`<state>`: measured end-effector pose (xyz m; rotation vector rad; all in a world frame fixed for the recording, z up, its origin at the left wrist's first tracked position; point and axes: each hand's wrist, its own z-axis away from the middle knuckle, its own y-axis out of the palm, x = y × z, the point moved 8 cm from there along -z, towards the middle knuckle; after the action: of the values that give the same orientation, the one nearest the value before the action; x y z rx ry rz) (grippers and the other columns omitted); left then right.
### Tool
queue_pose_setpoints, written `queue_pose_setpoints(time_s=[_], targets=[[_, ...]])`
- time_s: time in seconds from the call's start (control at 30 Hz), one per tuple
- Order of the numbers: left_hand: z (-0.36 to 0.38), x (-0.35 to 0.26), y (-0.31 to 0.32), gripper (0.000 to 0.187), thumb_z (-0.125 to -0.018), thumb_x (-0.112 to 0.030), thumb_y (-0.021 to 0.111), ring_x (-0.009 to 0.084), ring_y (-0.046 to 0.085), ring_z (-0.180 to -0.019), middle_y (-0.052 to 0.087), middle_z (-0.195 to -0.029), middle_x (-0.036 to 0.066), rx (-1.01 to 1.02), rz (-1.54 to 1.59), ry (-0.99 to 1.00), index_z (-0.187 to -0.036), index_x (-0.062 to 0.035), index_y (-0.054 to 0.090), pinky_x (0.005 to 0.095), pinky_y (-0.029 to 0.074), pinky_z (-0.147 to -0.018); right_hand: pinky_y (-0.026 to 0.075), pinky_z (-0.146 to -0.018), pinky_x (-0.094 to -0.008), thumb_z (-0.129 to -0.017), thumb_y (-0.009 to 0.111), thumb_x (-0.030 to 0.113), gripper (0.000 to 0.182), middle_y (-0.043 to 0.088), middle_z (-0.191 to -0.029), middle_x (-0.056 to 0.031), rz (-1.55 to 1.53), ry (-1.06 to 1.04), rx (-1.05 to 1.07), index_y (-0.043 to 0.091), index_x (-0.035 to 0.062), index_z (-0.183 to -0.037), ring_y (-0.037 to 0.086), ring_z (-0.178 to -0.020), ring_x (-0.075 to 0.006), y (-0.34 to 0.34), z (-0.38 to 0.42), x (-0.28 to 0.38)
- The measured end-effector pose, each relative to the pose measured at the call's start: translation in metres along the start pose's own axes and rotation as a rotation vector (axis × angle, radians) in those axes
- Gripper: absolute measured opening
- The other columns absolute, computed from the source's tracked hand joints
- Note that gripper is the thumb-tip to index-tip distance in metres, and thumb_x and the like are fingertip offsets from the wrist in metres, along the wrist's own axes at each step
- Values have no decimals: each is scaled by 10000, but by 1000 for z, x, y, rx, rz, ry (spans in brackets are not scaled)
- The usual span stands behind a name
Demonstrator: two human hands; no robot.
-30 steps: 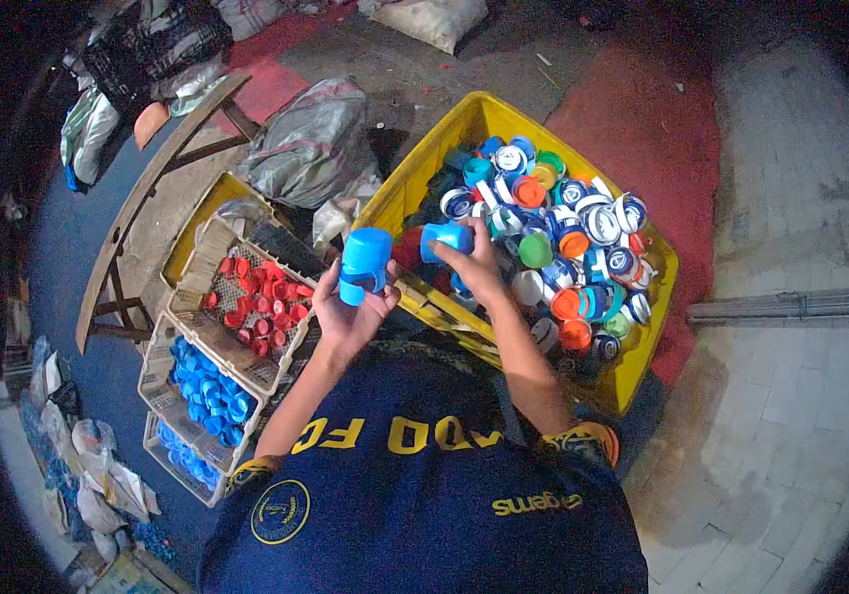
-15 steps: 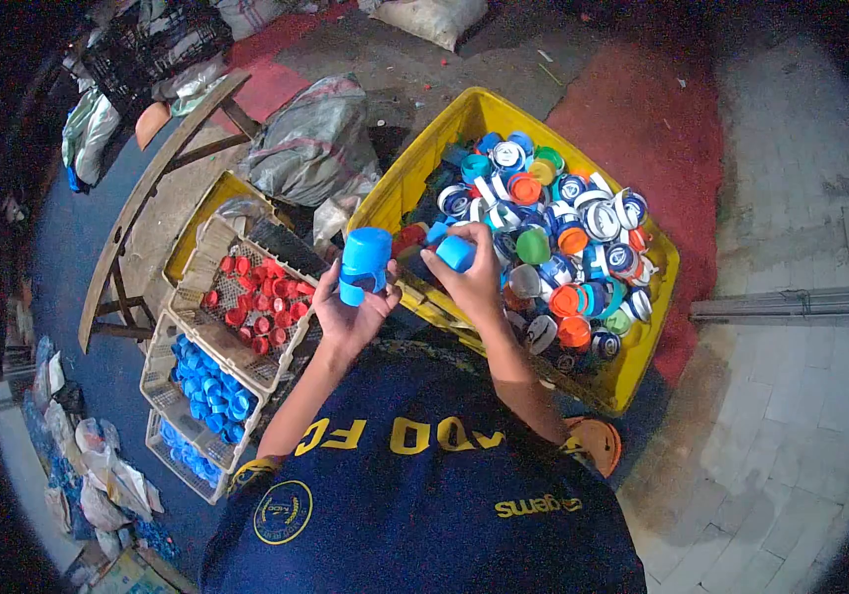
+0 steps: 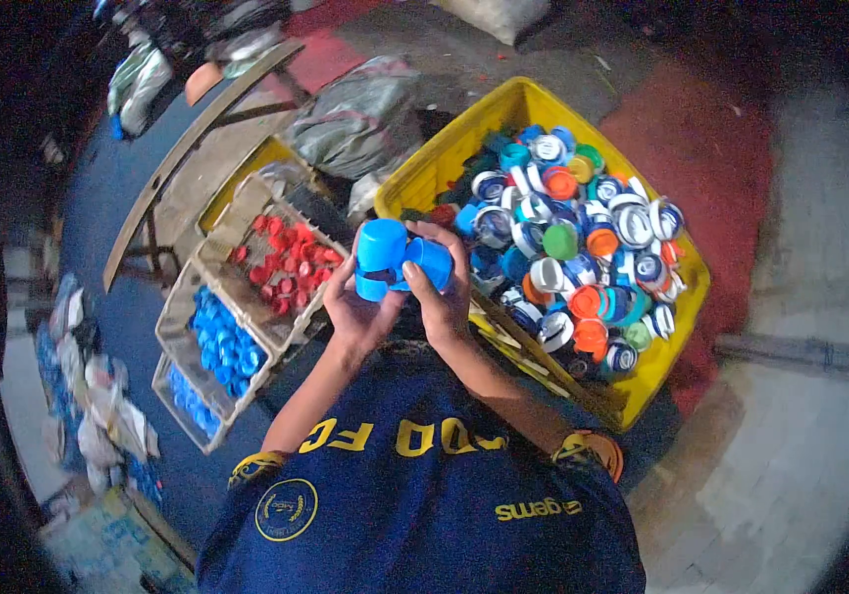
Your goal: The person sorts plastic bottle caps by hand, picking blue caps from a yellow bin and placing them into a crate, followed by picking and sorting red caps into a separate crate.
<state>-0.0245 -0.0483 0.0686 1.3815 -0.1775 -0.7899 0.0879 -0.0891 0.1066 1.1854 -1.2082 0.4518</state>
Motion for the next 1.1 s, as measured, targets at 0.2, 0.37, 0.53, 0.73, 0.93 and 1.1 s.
queue_pose_setpoints(time_s=[0.2,0.37,0.53,0.73,0.93,1.1], targets=[[59,-8,-27,604,-929,-413,549,298,546,-1254,550,-1394,116,-142,-35,133,-1465,-155,446,471,431,-1070,366,-1107,-398,-879,665,150,519,553,-1345,-145,-71,109,146,491,-6,-1342,514,-1241,-228,19,37,-29],[130,-32,-43,700,-912,-393,543,295,522,-1281,498,-1443,115,-281,-39,296,-1551,-203,329,478,399,-1087,356,-1112,-392,-880,650,129,506,534,-1379,-129,-179,327,332,488,5,-1343,501,-1247,-213,64,82,-55],[196,-60,-83,695,-913,-379,530,301,521,-1282,500,-1438,121,-320,38,459,-1556,-211,323,482,388,-1095,359,-1104,-383,-886,648,127,487,540,-1359,-116,-192,521,488,495,14,-1334,504,-1234,-200,115,130,-89],[265,-109,-145,652,-923,-361,519,304,529,-1264,523,-1410,132,-423,90,578,-1532,-183,370,493,408,-1067,411,-1049,-362,-885,676,197,503,564,-1294,-107,-142,642,604,494,26,-1321,536,-1188,-196,190,188,-131],[334,-189,-216,617,-957,-362,506,226,611,-1077,574,-1364,92,-358,121,645,-1532,-177,383,383,499,-807,442,-1000,-352,-900,669,228,491,578,-1241,-92,-114,803,639,484,41,-1315,566,-1135,-194,284,255,-195],[383,-244,-265,586,-1001,-371,494,193,605,-1051,587,-1329,65,-479,158,635,-1539,-173,373,344,505,-783,440,-1002,-384,-921,663,250,449,592,-1217,-96,-85,910,542,520,29,-1285,570,-1141,-209,344,298,-256]])
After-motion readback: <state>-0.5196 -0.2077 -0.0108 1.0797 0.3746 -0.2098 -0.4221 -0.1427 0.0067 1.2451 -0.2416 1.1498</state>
